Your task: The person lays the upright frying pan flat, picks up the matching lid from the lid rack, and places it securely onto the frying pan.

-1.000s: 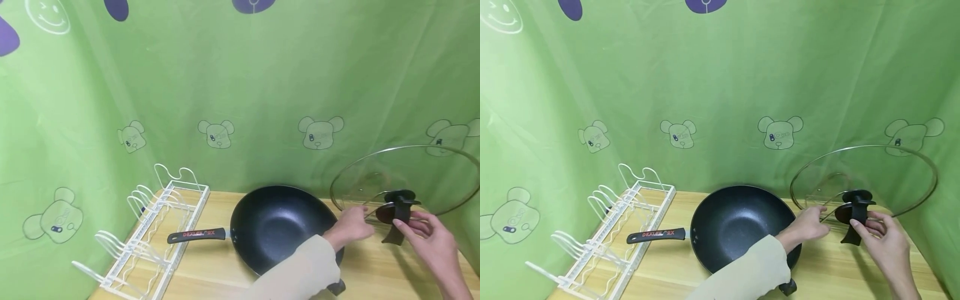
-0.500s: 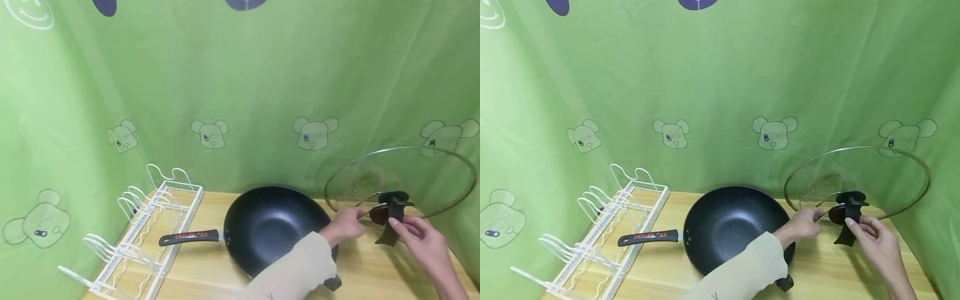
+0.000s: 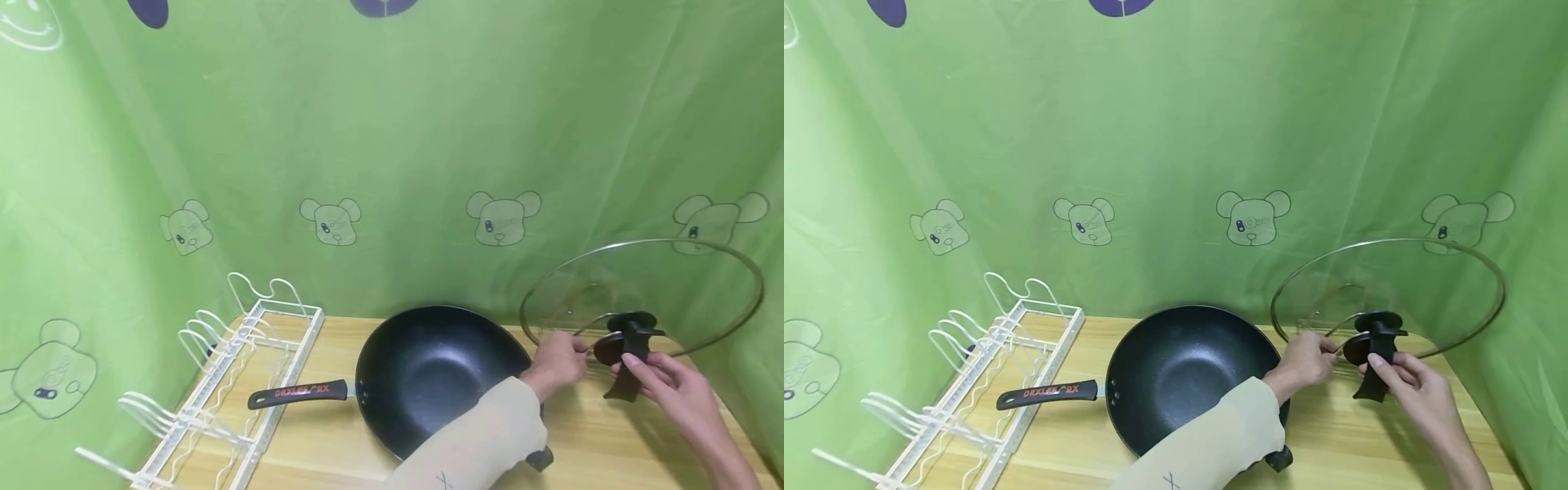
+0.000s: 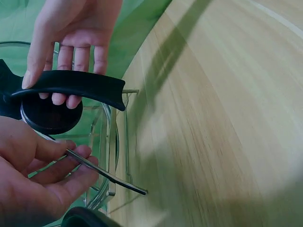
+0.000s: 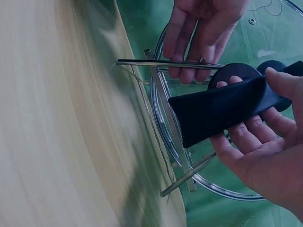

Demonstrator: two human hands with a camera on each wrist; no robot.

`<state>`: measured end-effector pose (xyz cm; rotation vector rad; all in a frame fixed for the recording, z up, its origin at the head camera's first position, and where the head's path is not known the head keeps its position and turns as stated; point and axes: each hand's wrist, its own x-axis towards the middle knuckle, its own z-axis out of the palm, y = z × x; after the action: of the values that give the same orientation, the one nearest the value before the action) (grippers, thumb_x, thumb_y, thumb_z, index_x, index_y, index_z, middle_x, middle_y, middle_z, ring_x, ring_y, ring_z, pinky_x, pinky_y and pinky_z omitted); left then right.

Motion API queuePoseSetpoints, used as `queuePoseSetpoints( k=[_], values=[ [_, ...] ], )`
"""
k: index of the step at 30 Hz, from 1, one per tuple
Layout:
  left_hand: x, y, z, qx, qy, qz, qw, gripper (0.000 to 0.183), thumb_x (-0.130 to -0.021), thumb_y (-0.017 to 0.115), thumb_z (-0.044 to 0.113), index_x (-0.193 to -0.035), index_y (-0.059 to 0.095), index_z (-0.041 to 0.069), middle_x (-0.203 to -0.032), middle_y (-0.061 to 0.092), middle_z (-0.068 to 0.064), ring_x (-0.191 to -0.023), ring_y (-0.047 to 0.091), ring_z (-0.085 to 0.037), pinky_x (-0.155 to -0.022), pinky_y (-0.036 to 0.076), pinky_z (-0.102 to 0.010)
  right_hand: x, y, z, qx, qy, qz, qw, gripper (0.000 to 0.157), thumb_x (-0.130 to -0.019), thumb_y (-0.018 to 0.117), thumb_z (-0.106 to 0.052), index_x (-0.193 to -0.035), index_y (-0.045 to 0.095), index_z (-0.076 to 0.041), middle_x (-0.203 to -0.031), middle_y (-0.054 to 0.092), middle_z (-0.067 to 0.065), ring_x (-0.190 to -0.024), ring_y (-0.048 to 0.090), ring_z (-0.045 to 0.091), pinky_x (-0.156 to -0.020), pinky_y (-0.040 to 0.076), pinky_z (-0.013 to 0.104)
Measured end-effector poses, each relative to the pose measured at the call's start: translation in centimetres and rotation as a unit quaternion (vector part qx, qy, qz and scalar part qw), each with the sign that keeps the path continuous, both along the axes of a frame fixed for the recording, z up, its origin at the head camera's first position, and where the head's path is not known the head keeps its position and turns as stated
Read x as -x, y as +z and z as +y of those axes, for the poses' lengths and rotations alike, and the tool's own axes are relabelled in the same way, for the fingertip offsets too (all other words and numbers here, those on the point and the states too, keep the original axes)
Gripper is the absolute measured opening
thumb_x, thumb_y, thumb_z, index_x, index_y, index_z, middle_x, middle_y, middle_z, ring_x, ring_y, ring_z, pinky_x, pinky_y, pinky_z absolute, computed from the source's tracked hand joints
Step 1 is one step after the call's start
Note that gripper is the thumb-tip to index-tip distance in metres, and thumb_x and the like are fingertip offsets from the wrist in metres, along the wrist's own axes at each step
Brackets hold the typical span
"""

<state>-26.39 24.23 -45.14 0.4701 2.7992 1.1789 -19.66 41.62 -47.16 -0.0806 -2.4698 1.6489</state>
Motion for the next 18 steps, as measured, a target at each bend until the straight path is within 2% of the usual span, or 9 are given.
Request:
queuePoseSetpoints(
  k=[2, 4, 6, 9, 11, 18],
  values=[
    [0.2, -0.1, 0.1, -0.009, 0.011, -0.001, 0.9999, 0.016, -0.082, 0.07, 0.017, -0.092, 0.076, 0.028, -0.077, 0.068, 0.018, -0.064, 0.049, 0.005, -0.056, 0.036, -0.011, 0.3, -0.1, -0.1, 0.011, 0.011, -0.005, 1.0, 0.024, -0.096, 0.056, -0.022, -0.118, 0.057, -0.013, -0.096, 0.071, -0.004, -0.088, 0.065, 0.0, -0.071, 0.051, 0.016],
    [0.3, -0.1, 0.1, -0.022, 0.018, -0.012, 0.9995, 0.014, -0.083, 0.071, 0.018, -0.091, 0.076, 0.029, -0.08, 0.069, 0.018, -0.066, 0.05, 0.005, -0.057, 0.037, -0.012, 0.4, -0.2, 0.0, 0.022, 0.016, -0.014, 1.0, 0.023, -0.096, 0.055, -0.024, -0.119, 0.056, -0.018, -0.095, 0.071, -0.007, -0.088, 0.063, -0.004, -0.071, 0.05, 0.013],
    [0.3, -0.1, 0.1, -0.023, 0.017, -0.016, 0.9995, 0.014, -0.083, 0.07, 0.018, -0.09, 0.076, 0.029, -0.08, 0.068, 0.018, -0.065, 0.049, 0.005, -0.056, 0.037, -0.013, 0.6, -0.4, 0.1, 0.066, 0.032, -0.017, 0.997, 0.021, -0.097, 0.055, -0.022, -0.117, 0.056, -0.021, -0.096, 0.071, -0.007, -0.089, 0.064, -0.001, -0.072, 0.05, 0.013],
    [0.4, -0.2, 0.0, -0.018, 0.009, -0.024, 0.9995, 0.016, -0.084, 0.069, 0.018, -0.091, 0.076, 0.03, -0.077, 0.067, 0.018, -0.058, 0.048, 0.002, -0.05, 0.037, -0.016, 0.8, -0.8, 0.1, 0.144, 0.064, -0.014, 0.987, 0.018, -0.097, 0.053, -0.018, -0.114, 0.057, -0.024, -0.096, 0.071, -0.004, -0.089, 0.067, 0.006, -0.075, 0.051, 0.017],
    [0.5, -0.3, 0.0, -0.007, 0.003, -0.022, 0.9997, 0.016, -0.085, 0.068, 0.019, -0.092, 0.075, 0.031, -0.075, 0.067, 0.017, -0.054, 0.047, 0.001, -0.047, 0.037, -0.017, 1.0, -1.0, 0.2, 0.194, 0.086, -0.008, 0.977, 0.019, -0.097, 0.052, -0.014, -0.113, 0.059, -0.023, -0.098, 0.071, 0.003, -0.091, 0.068, 0.012, -0.077, 0.052, 0.021],
    [0.8, -0.3, 0.3, 0.004, 0.01, -0.016, 0.9998, 0.017, -0.085, 0.068, 0.02, -0.094, 0.074, 0.034, -0.079, 0.069, 0.018, -0.055, 0.047, 0.003, -0.046, 0.037, -0.017, 1.5, -1.3, 0.2, 0.25, 0.121, 0.017, 0.96, 0.024, -0.099, 0.046, -0.009, -0.115, 0.062, -0.017, -0.099, 0.07, 0.01, -0.09, 0.068, 0.019, -0.078, 0.053, 0.026]
  ],
)
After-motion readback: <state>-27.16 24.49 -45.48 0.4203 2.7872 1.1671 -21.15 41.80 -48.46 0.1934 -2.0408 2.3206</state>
